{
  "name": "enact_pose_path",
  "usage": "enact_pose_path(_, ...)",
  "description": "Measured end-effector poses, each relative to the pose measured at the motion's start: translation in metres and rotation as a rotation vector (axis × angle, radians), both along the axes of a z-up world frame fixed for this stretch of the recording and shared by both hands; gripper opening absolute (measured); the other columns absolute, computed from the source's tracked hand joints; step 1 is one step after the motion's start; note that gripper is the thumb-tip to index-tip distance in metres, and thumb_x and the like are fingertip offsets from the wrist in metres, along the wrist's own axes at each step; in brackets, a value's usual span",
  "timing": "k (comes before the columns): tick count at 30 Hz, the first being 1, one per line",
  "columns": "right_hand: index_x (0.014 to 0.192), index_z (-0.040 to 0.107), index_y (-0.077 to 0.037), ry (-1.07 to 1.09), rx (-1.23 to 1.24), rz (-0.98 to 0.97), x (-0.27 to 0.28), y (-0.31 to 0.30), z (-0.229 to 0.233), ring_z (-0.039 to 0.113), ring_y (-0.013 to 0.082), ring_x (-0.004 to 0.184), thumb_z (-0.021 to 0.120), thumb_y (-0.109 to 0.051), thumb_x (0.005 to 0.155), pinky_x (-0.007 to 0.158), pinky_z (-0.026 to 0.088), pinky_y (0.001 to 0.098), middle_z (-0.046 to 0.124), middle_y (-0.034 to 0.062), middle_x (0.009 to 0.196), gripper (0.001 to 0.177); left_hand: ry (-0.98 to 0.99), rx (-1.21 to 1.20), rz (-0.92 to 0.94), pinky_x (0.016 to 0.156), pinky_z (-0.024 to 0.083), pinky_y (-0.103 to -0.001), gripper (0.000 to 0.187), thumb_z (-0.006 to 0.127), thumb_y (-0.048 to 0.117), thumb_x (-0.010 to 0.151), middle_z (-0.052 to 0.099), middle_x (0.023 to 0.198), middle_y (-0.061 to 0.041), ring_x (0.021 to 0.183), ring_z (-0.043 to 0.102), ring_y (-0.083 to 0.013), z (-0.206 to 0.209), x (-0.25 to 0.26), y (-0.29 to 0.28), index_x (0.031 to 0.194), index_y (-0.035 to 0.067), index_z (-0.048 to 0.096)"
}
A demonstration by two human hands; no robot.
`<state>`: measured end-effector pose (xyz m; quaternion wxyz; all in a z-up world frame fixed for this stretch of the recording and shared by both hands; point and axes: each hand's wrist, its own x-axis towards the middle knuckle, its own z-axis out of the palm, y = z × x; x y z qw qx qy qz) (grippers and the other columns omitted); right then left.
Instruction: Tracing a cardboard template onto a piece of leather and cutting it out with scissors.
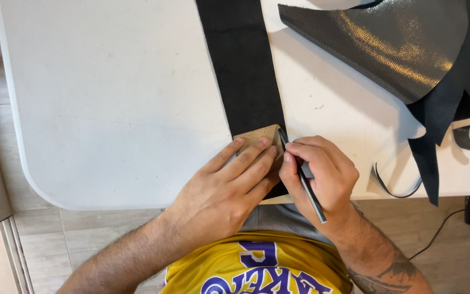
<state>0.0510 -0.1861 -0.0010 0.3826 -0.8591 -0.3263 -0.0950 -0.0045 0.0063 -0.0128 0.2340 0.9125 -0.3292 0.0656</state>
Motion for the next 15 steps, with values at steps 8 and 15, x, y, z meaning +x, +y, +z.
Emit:
enact_pose_path(8, 0.094, 0.067, 0.011, 0.012, 0.087, -0.036, 0.023, -0.013, 0.004, 0.063, 0.0279, 0.072, 0.065, -0.004, 0.097, 0.061, 0.049, 0.0322, 0.066, 0.0242, 0.087, 0.016, 0.009, -0.012, 0.002, 0.118, 0.038, -0.051, 0.038, 0.046, 0.016, 0.105, 0.057, 0.147, -0.019, 0.142, 0.050, -0.0361, 0.000, -0.001, 0.001, 0.137, 0.006, 0.063)
enact_pose_path(15, 0.092, 0.067, 0.011, -0.102, -0.028, 0.049, 0.012, -0.009, 0.002, 0.071, 0.0328, 0.074, 0.056, -0.006, 0.101, 0.070, 0.060, 0.0388, 0.070, 0.0226, 0.085, 0.022, -0.005, 0.002, 0.004, 0.119, 0.039, -0.050, 0.039, 0.045, 0.018, 0.105, 0.058, 0.146, -0.018, 0.142, 0.049, -0.0347, 0.001, 0.001, 0.002, 0.137, 0.005, 0.062)
